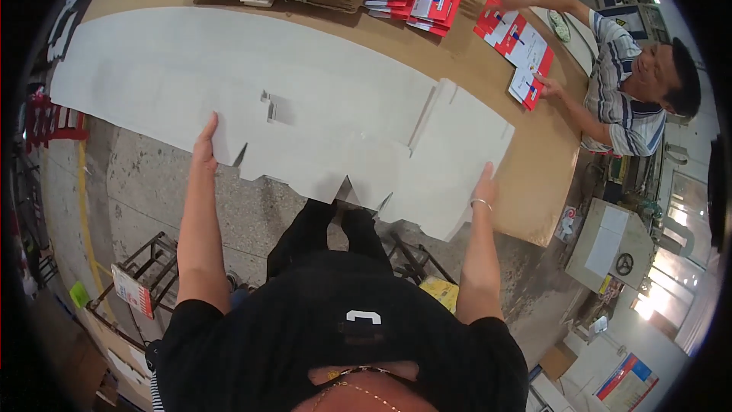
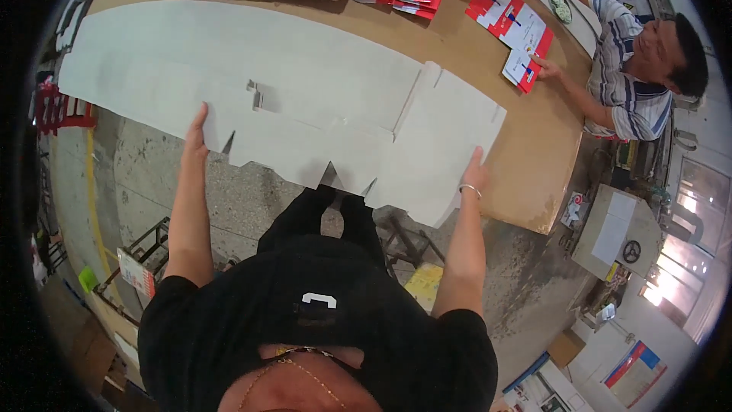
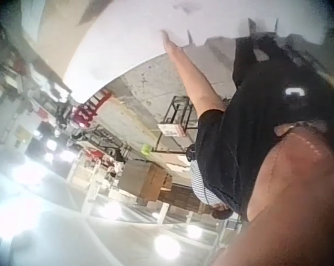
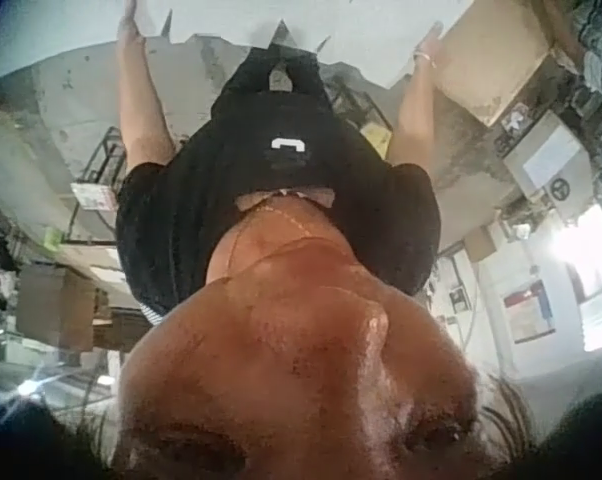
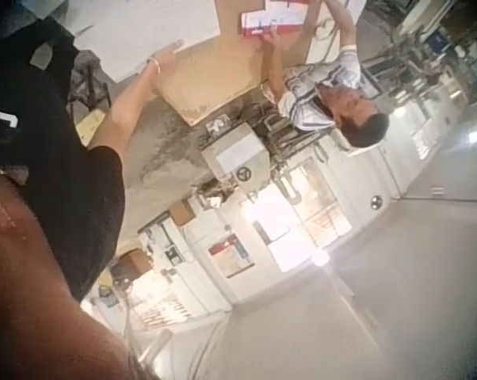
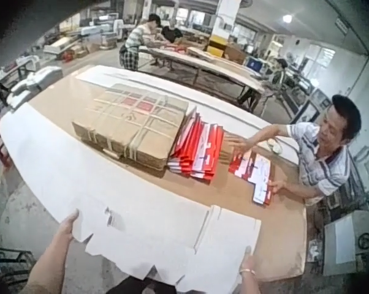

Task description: The recorder is sorting and stacking flat white cardboard/paper pieces on a large workbench in a production facility.

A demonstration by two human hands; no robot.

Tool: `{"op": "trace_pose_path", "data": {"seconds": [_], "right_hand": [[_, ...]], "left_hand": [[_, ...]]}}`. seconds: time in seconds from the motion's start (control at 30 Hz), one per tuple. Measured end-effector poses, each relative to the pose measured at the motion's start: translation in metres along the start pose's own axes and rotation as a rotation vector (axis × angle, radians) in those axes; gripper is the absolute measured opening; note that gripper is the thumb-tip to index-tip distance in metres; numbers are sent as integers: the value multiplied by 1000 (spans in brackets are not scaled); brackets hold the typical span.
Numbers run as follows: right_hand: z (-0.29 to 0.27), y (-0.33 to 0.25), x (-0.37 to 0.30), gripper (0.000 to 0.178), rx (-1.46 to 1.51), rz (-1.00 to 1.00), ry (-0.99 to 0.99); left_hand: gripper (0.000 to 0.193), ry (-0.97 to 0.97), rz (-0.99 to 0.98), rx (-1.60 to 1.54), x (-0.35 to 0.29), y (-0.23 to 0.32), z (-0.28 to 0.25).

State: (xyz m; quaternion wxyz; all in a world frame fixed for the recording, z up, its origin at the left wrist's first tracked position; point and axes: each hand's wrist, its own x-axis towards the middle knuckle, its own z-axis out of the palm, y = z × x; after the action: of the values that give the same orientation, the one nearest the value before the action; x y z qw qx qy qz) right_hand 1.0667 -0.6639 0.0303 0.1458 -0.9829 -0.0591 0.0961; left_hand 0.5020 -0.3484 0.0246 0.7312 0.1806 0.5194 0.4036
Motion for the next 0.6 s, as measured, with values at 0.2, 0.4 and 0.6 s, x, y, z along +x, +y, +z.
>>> {"op": "trace_pose_path", "data": {"seconds": [0.2,0.4,0.6], "right_hand": [[13,-29,-11,97,-77,6,-135],[-3,-39,-4,95,-59,103,-91],[-4,-21,-16,75,-300,-183,-34]], "left_hand": [[55,45,-116,129,19,3,-13],[56,121,-147,163,4,12,2],[56,-137,-109,-3,2,-5,-27]]}}
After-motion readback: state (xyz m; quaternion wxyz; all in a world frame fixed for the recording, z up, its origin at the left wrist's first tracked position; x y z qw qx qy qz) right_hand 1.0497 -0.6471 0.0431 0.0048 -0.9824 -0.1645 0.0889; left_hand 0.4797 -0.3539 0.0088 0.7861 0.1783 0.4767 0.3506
